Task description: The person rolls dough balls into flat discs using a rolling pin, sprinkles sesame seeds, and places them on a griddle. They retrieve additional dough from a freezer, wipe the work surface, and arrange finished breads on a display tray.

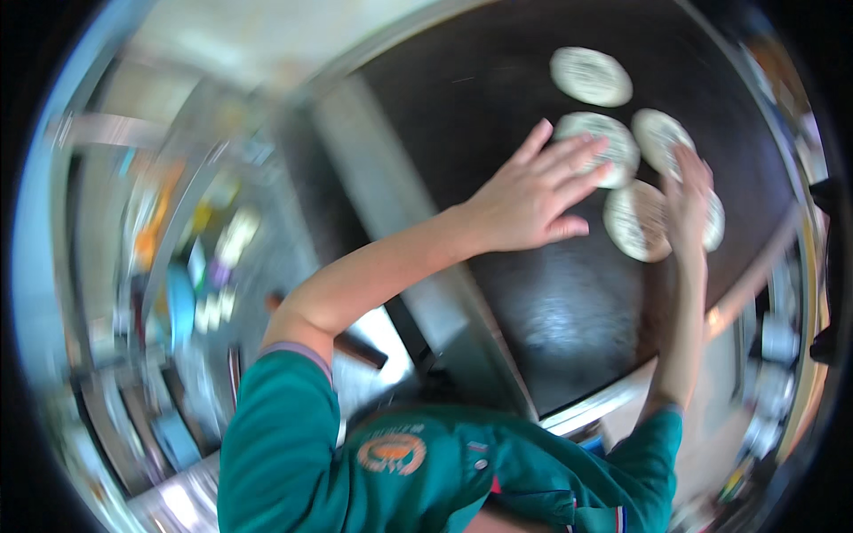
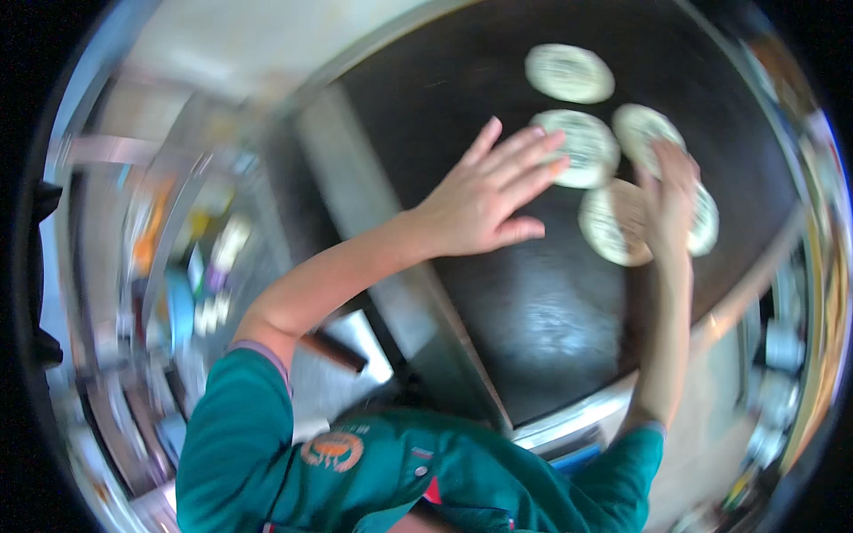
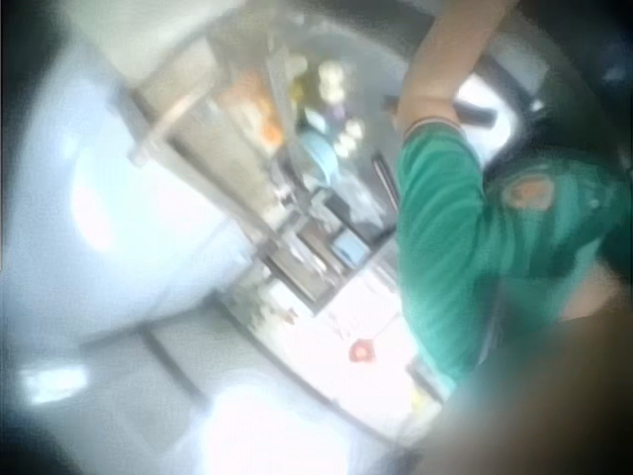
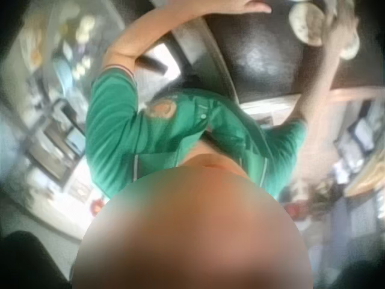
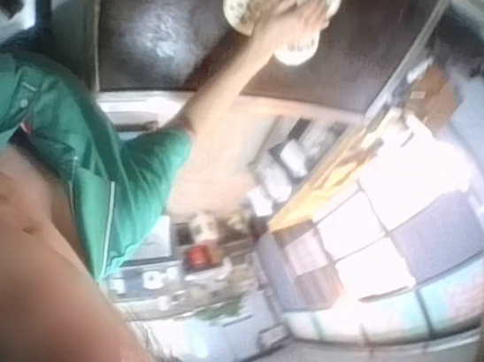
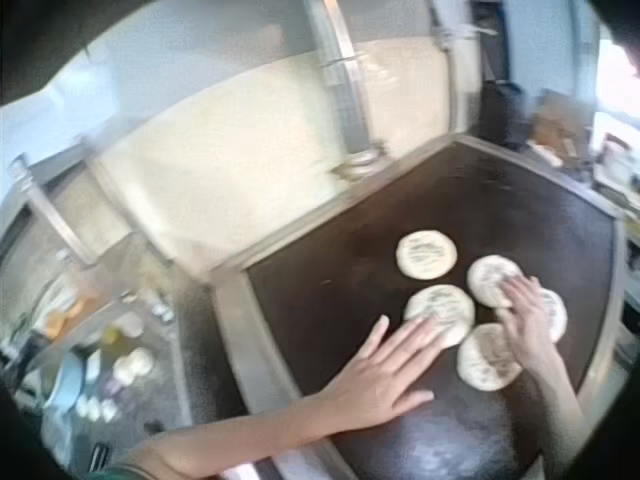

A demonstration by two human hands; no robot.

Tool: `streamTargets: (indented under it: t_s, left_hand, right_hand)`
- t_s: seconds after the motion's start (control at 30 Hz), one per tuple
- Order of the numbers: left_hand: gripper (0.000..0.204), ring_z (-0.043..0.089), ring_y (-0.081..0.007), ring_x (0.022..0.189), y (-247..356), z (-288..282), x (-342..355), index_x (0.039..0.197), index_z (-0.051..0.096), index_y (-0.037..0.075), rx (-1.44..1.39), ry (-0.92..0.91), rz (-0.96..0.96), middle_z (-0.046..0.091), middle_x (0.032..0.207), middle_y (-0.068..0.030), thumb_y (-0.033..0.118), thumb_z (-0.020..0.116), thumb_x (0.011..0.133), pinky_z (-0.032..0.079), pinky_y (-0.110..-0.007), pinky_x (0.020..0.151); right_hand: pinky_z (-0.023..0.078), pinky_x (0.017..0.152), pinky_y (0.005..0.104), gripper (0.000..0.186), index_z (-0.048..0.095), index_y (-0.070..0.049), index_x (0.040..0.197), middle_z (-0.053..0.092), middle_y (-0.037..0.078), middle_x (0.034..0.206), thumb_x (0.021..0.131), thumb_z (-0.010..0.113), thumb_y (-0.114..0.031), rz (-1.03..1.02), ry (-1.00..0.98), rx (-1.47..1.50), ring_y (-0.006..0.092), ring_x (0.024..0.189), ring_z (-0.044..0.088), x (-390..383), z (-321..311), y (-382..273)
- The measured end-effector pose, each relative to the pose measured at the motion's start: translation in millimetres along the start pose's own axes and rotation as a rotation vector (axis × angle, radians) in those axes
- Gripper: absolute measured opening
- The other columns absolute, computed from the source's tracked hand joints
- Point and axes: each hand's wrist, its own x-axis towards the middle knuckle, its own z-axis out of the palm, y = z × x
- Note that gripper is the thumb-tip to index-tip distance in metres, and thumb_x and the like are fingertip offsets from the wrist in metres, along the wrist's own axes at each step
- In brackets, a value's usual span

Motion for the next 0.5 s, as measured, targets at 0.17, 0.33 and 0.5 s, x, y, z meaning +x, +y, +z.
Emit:
streamTargets:
  t_s: [0.17, 0.33, 0.5]
  left_hand:
    - [0.080, 0.028, -0.0369, 0.150, 44.2, -113.3, -255.8, 0.155, 0.034, 0.009, 0.156, 0.183, -0.519, 0.027, 0.163, -0.0166, 0.040, 0.069, 0.089, 0.020, -0.060, 0.118]
    - [0.077, 0.027, -0.0478, 0.145, 97.3, -105.4, -468.6, 0.152, 0.029, -0.003, 0.261, 0.408, -1.179, 0.020, 0.160, -0.0289, 0.028, 0.067, 0.092, 0.024, -0.057, 0.119]
    - [0.083, 0.015, -0.0395, 0.152, 136.2, -70.6, -601.2, 0.157, 0.023, 0.001, 0.370, 0.160, -1.457, 0.012, 0.165, -0.0226, 0.043, 0.060, 0.095, 0.012, -0.063, 0.119]
  right_hand:
    - [0.044, 0.106, 0.0428, 0.031, 0.064, 0.002, 0.127, 0.065, 0.018, 0.129, 0.097, 0.058, -0.005, -0.169, -0.030, 0.356, 0.0345, 0.122, 0.060, -78.7, -35.5, -142.8]
    - [0.053, 0.091, 0.0413, 0.026, 0.068, 0.002, 0.117, 0.070, 0.018, 0.117, 0.092, 0.061, -0.003, -0.462, -0.289, 0.681, 0.0323, 0.106, 0.067, -151.5, -36.0, -301.8]
    - [0.054, 0.088, 0.0436, 0.049, 0.058, 0.001, 0.132, 0.062, 0.018, 0.125, 0.084, 0.069, -0.006, -0.634, -0.660, 0.744, 0.0364, 0.105, 0.063, -241.7, 33.3, -459.8]
